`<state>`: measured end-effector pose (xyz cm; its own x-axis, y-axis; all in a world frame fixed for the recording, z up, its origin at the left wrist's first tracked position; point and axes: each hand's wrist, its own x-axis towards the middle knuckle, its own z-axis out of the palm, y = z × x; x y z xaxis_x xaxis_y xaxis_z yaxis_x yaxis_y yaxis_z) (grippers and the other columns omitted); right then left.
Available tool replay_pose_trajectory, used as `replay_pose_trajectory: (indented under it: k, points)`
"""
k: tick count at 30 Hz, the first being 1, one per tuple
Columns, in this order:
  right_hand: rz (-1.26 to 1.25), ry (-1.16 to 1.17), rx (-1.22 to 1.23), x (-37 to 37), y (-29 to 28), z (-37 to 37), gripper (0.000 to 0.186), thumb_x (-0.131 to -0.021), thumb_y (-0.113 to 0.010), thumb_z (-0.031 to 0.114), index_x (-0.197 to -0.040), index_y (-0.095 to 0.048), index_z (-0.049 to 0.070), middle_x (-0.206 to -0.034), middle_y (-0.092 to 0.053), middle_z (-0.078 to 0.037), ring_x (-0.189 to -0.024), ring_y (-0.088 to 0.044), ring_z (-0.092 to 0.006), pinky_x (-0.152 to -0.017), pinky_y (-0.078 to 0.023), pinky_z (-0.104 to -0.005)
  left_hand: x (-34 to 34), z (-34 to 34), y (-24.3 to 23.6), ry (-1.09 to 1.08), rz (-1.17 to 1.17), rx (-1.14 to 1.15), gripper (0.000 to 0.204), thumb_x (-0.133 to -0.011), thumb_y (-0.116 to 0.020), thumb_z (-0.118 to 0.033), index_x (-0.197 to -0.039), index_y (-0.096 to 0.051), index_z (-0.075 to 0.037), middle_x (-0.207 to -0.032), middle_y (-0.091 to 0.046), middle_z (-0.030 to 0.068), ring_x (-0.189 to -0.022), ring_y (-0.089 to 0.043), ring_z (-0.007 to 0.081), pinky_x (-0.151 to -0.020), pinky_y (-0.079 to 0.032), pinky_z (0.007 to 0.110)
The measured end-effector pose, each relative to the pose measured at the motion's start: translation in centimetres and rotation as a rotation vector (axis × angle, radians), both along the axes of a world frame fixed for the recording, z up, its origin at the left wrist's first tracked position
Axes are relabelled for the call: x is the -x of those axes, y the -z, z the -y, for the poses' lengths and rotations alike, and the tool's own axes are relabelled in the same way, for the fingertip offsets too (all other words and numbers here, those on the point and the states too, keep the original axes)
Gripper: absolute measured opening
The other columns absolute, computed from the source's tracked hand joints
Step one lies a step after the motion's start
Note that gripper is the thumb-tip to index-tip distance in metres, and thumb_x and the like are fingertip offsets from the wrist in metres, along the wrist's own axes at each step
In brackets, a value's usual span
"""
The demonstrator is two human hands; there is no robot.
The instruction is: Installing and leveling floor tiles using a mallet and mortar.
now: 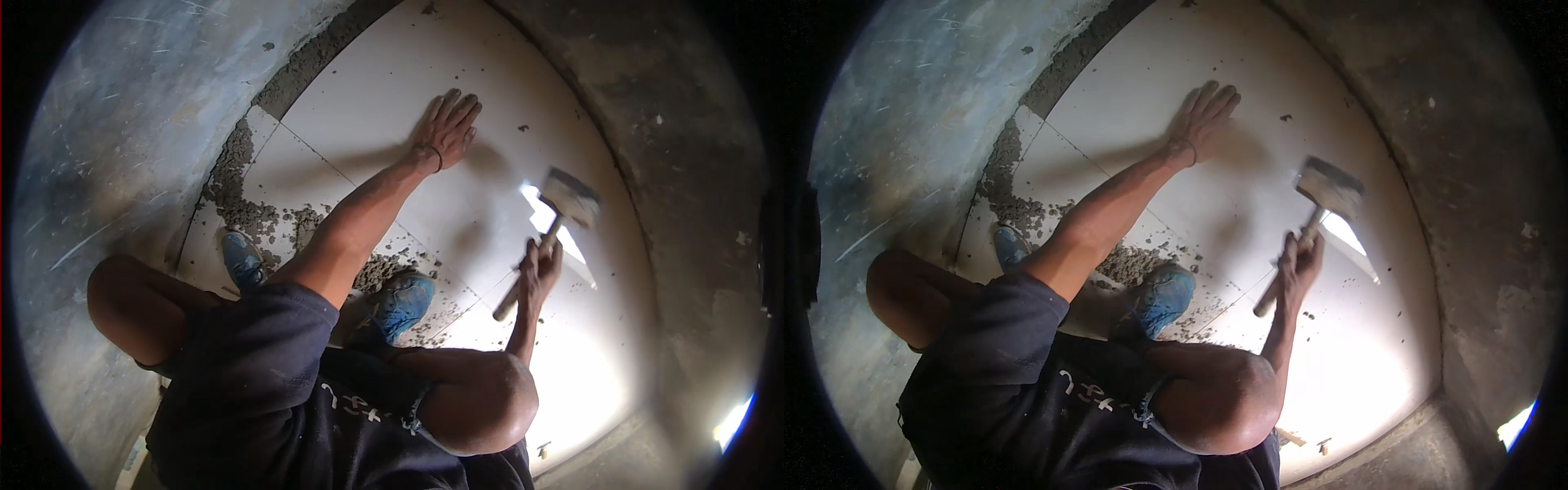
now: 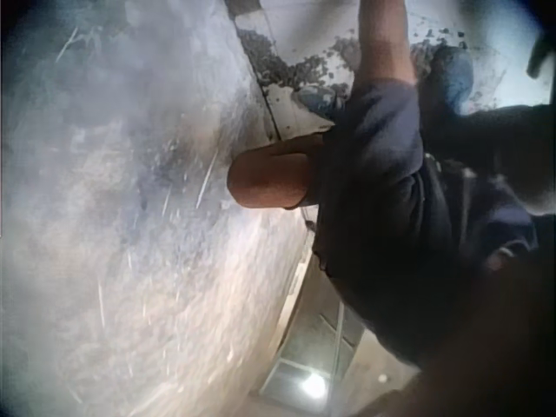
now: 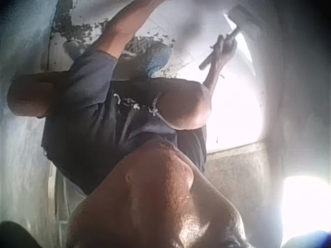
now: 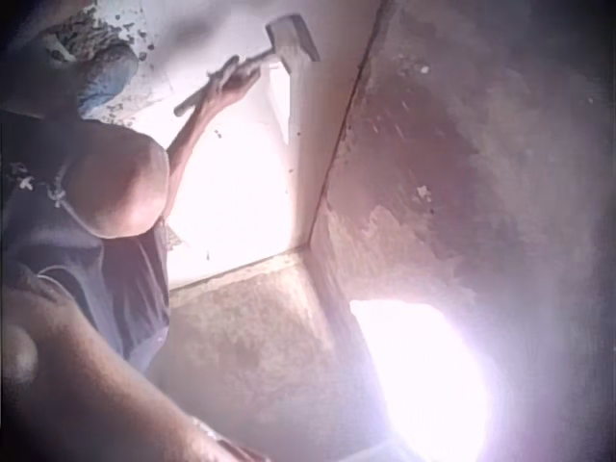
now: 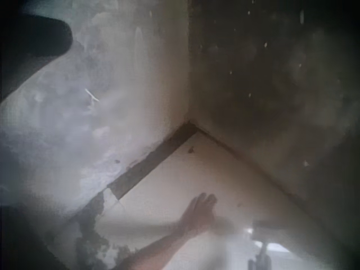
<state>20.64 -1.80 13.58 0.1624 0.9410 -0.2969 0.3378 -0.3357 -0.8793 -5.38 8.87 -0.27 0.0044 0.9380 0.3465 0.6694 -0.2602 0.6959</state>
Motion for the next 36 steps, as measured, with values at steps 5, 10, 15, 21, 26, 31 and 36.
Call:
replay_pose_trajectory:
  k: [5, 10, 15, 21, 26, 31, 36]
  points:
    - [0.300, -0.452, -0.057, 7.8, -1.8, -7.4, 0.045, -0.098, -0.063, 0.022, -0.135, -0.044, 0.004, -0.085, -0.067, -0.017, -0.068, -0.067, -0.0267, -0.059, -0.053, -0.0356, -4.2, 4.6, -0.6, -0.220, 0.416, 0.141, 0.063, -0.099, -0.045, -0.037, -0.148, -0.036, 0.002, -0.158, -0.030, 0.0178, -0.147, -0.025, 0.0351, -0.121, -0.017, 0.048]
    - [0.412, -0.899, -0.456, 15.4, -2.5, -10.7, 0.048, -0.098, -0.062, 0.019, -0.142, -0.047, 0.006, -0.115, -0.068, -0.023, -0.096, -0.070, -0.0383, -0.075, -0.058, -0.0421, -6.0, 7.9, -2.2, -0.434, -0.308, 0.320, 0.066, -0.101, -0.039, -0.040, -0.149, -0.033, 0.005, -0.159, -0.027, 0.0187, -0.148, -0.022, 0.0358, -0.122, -0.015, 0.046]
    - [0.442, -1.101, -0.834, 19.3, 1.4, -14.8, 0.046, -0.094, -0.064, 0.012, -0.137, -0.052, -0.001, -0.120, -0.067, -0.021, -0.097, -0.071, -0.0335, -0.071, -0.059, -0.0430, -5.8, 7.6, -2.6, -0.368, -0.494, 0.455, 0.068, -0.103, -0.034, -0.044, -0.152, -0.030, 0.003, -0.160, -0.027, 0.0161, -0.149, -0.021, 0.0315, -0.122, -0.013, 0.046]
    - [0.645, -1.113, -0.981, 18.7, 2.5, -17.3, 0.046, -0.094, -0.063, 0.008, -0.137, -0.051, -0.005, -0.110, -0.069, -0.027, -0.095, -0.071, -0.0347, -0.076, -0.059, -0.0427, -5.6, 7.2, -3.0, -0.380, -0.447, 0.386, 0.063, -0.102, -0.037, -0.042, -0.146, -0.039, 0.003, -0.153, -0.037, 0.0149, -0.146, -0.027, 0.0310, -0.121, -0.018, 0.046]
    - [0.399, -0.784, -0.627, 19.6, 1.9, -17.4, 0.044, -0.100, -0.057, 0.015, -0.141, -0.051, 0.002, -0.099, -0.070, -0.026, -0.082, -0.072, -0.0311, -0.066, -0.057, -0.0397, -5.3, 6.7, -2.7, -0.377, -0.488, 0.323, 0.061, -0.102, -0.037, -0.042, -0.143, -0.043, 0.003, -0.149, -0.042, 0.0155, -0.144, -0.030, 0.0321, -0.121, -0.019, 0.047]
    - [0.718, -1.212, -0.832, 20.9, 3.3, -16.9, 0.045, -0.099, -0.057, 0.013, -0.142, -0.049, 0.004, -0.102, -0.071, -0.024, -0.083, -0.071, -0.0369, -0.070, -0.058, -0.0455, -5.7, 6.6, -2.1, -0.124, -0.384, 0.571, 0.063, -0.104, -0.030, -0.041, -0.147, -0.037, 0.004, -0.149, -0.044, 0.0181, -0.145, -0.029, 0.0343, -0.121, -0.016, 0.048]
    - [0.341, -0.910, -0.917, 21.6, 3.2, -16.8, 0.040, -0.099, -0.059, 0.015, -0.137, -0.055, 0.000, -0.098, -0.072, -0.021, -0.080, -0.073, -0.0282, -0.069, -0.055, -0.0399, -6.0, 6.6, -1.5, -0.351, -0.514, 0.391, 0.062, -0.104, -0.029, -0.041, -0.148, -0.036, 0.003, -0.152, -0.040, 0.0171, -0.146, -0.026, 0.0344, -0.122, -0.014, 0.049]
